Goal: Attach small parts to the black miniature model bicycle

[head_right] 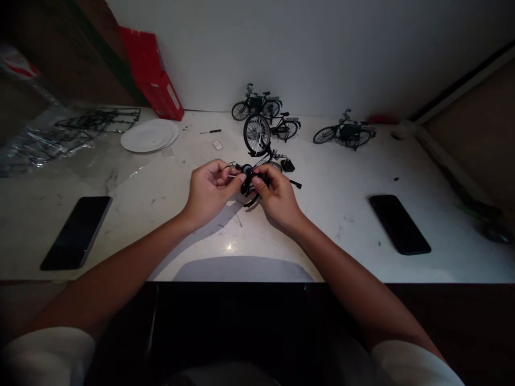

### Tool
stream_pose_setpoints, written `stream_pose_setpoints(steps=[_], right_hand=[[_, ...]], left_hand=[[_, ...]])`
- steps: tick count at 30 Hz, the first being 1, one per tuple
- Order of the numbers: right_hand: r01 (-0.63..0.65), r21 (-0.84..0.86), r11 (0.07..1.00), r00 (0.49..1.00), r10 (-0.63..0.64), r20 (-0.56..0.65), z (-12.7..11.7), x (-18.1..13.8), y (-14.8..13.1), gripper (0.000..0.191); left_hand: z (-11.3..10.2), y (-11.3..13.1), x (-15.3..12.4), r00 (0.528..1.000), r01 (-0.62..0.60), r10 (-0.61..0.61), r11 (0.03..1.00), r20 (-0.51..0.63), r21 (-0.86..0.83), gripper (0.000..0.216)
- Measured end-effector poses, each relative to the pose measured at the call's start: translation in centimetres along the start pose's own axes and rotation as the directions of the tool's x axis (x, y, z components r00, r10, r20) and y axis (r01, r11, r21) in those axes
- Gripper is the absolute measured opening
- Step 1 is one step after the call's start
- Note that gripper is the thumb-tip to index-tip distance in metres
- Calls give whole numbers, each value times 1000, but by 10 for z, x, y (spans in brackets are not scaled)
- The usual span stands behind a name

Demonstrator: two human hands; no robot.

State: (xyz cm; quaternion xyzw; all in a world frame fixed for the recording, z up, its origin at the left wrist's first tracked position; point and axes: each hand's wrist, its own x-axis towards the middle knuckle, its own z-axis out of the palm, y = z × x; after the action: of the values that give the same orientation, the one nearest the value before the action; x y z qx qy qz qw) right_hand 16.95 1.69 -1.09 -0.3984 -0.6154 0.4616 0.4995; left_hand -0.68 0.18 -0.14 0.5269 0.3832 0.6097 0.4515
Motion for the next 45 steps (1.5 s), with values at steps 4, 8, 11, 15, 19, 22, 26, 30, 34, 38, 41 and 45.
stream_pose_setpoints(steps=[4, 8, 11, 15, 19, 22, 26, 30, 34, 38, 41, 45], right_hand=[[46, -37, 998, 999, -47, -6, -3, 2, -4, 52], [59, -53, 997, 998, -61, -31, -3, 1, -8, 49], [44, -6, 999, 998, -44, -40, -1, 0, -10, 47], [4, 45, 999, 999, -3, -34, 1, 0, -8, 48], [-8, 16, 1000, 999, 9, -40, 0, 1, -7, 49], [24, -38, 999, 1000, -24, -16, -3, 1, -8, 45], [4, -11, 1000, 1000, -3, 25, -5, 1, -10, 44], [-22, 28, 999, 999, 20, 40, -6, 2, -9, 47], [-39, 44, 998, 998, 37, 58, -7, 2, -6, 47], [-49, 44, 998, 996, 45, 73, -8, 2, -5, 46], [-21, 27, 999, 997, 19, 78, -10, 2, -6, 46], [-1, 10, 1000, 994, 0, 108, -12, 2, -7, 44]], left_hand=[[-1, 1, 0, 999, 25, -25, 1000, 35, 10, 41], [-2, 2, 1, 999, 36, -36, 999, 41, -2, 43], [-3, 1, 4, 998, 53, -52, 998, 42, -25, 44], [-7, -4, 10, 992, 112, -107, 991, 68, -79, 48], [-12, -7, 16, 980, 175, -164, 979, 111, -105, 52], [-13, -5, 17, 972, 207, -190, 970, 138, -126, 55], [-11, -3, 15, 967, 240, -221, 958, 129, -156, 57], [-9, -1, 14, 965, 248, -227, 952, 132, -178, 57], [-8, 1, 14, 970, 230, -212, 958, 116, -172, 54], [-7, 3, 13, 975, 213, -199, 963, 100, -163, 53], [-6, 4, 12, 976, 211, -198, 964, 95, -163, 54], [-5, 6, 10, 975, 215, -202, 963, 97, -162, 53]])
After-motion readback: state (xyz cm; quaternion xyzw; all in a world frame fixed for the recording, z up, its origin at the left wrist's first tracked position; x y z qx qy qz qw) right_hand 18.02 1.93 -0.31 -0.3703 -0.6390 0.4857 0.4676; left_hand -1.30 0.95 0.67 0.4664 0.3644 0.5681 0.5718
